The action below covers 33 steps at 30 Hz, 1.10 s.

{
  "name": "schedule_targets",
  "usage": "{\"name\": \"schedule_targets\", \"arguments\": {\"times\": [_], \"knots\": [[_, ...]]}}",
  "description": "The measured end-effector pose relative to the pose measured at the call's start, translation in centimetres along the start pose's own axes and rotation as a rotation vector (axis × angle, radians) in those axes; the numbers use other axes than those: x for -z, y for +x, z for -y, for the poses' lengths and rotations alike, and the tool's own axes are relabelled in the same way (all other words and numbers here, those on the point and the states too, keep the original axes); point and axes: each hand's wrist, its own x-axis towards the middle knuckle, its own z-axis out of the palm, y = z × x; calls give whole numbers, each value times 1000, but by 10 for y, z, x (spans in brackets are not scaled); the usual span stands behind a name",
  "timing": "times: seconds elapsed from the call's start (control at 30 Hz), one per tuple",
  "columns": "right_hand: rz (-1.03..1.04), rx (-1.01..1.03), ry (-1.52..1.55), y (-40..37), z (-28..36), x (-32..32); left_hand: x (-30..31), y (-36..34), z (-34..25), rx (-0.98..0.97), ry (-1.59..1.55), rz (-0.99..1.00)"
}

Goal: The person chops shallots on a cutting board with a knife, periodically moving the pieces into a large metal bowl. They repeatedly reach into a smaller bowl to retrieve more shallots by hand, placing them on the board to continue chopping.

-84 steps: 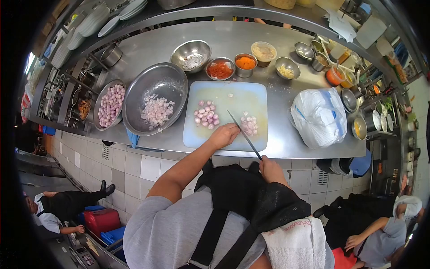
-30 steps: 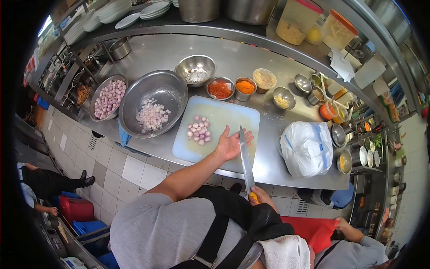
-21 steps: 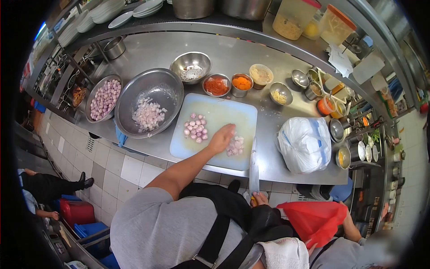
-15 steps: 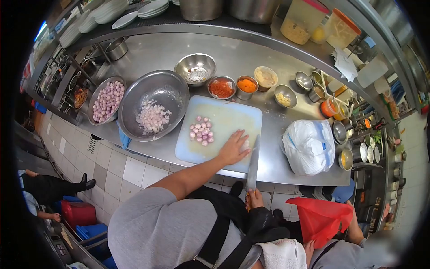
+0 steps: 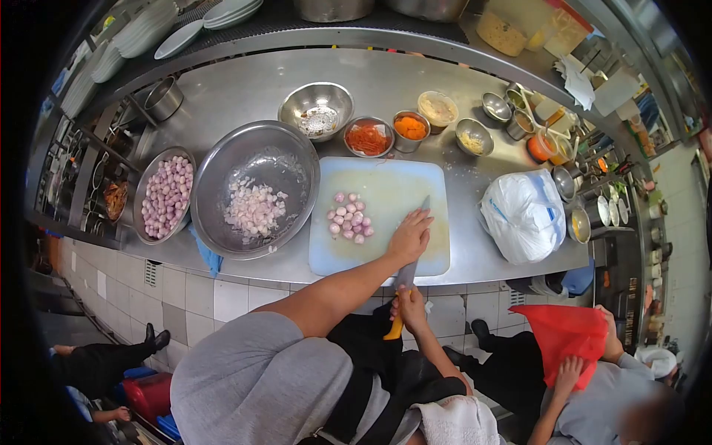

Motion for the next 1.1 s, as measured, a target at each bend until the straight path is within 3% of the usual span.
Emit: {"name": "schedule_targets", "arguments": {"times": [0.2,0.27,0.47,0.57,0.67,0.73,0.87,0.93,1.03,1.07,1.1], "knots": [[63,33,-10,-5,17,-8,5,5,2,16,-171,-128],[31,65,-161,-12,46,-22,32,18,-10,23,-260,-245],[277,241,-473,-17,169,-109,199,63,-37,-29,-185,-670],[460,334,-585,-27,213,-165,292,52,-45,-42,-105,-852],[626,308,-711,-37,234,-201,348,27,-31,-66,-70,-960],[710,282,-768,-37,240,-200,374,8,-13,-39,67,-1099],[839,189,-926,-42,250,-159,404,-33,52,1,143,-1146],[748,140,-903,-42,247,-120,419,-56,91,320,206,-941],[589,156,-821,-55,239,-64,444,-72,74,408,226,-901],[422,158,-703,-59,232,-49,450,-73,75,404,220,-887],[252,157,-579,-64,223,-34,454,-74,78,523,268,-756]]}}
